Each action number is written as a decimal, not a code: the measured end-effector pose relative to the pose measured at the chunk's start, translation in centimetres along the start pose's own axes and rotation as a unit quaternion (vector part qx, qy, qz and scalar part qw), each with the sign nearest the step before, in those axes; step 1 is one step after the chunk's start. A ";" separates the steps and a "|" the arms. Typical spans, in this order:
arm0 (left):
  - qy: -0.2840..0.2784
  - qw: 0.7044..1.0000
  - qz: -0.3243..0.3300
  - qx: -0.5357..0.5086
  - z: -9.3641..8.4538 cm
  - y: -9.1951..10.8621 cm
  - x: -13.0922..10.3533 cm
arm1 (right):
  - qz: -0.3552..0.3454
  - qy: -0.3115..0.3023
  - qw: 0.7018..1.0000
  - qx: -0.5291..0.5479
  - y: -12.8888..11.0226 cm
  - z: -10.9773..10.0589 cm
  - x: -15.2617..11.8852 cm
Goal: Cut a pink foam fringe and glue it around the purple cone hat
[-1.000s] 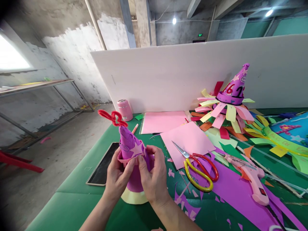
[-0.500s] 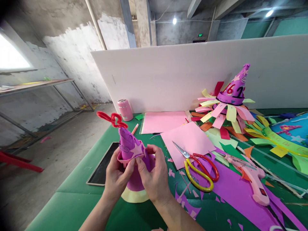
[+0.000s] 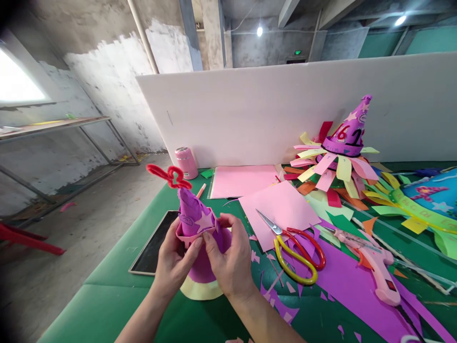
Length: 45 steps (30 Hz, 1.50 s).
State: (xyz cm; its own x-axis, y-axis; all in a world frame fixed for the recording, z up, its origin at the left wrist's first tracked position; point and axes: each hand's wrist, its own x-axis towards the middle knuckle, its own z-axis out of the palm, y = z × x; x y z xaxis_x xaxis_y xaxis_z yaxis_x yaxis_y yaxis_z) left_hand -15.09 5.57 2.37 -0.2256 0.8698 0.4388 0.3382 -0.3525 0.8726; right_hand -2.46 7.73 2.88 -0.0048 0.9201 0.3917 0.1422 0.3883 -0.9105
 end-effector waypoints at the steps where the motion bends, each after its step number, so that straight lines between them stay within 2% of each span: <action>1: -0.005 1.000 -0.001 -0.009 0.0 0.0 0.0 | 0.001 0.002 1.000 0.000 0.0 0.0 0.0; 4: -0.008 1.000 -0.002 -0.023 0.0 0.2 0.0 | 0.005 0.002 1.000 -0.004 0.0 0.1 0.0; 11: 0.034 0.999 -0.006 0.014 0.7 0.8 0.3 | 0.018 -0.015 0.999 0.028 -0.4 -0.3 0.0; 16: 0.033 0.999 0.001 0.021 0.8 0.7 0.2 | 0.021 -0.034 0.998 0.054 -0.4 -0.6 -0.1; 25: 0.036 0.999 -0.007 0.018 0.9 0.7 0.1 | 0.037 -0.021 0.998 0.036 -0.7 -0.2 0.3; 34: 0.043 0.999 -0.007 0.025 1.0 0.8 0.1 | 0.064 -0.045 0.988 0.131 -0.5 -0.3 0.0; 36: 0.048 0.998 -0.006 0.031 1.0 0.7 0.0 | 0.065 -0.025 0.986 0.149 -0.1 -0.6 -0.2; 40: 0.058 0.997 -0.006 0.041 1.1 0.6 0.0 | 0.074 0.058 0.988 0.120 0.8 -1.8 -0.1; 45: 0.076 0.996 -0.014 0.043 1.5 0.9 0.2 | 0.090 0.052 0.990 0.097 1.3 -3.2 0.0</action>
State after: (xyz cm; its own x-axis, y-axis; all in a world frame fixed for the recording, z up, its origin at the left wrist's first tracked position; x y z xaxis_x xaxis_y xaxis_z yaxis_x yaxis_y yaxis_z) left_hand -13.43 5.93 2.88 -0.3700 0.8139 0.4478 0.4047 -0.2927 0.8664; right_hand 0.93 8.09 2.12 0.1061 0.9688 0.2240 -0.0618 0.2312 -0.9709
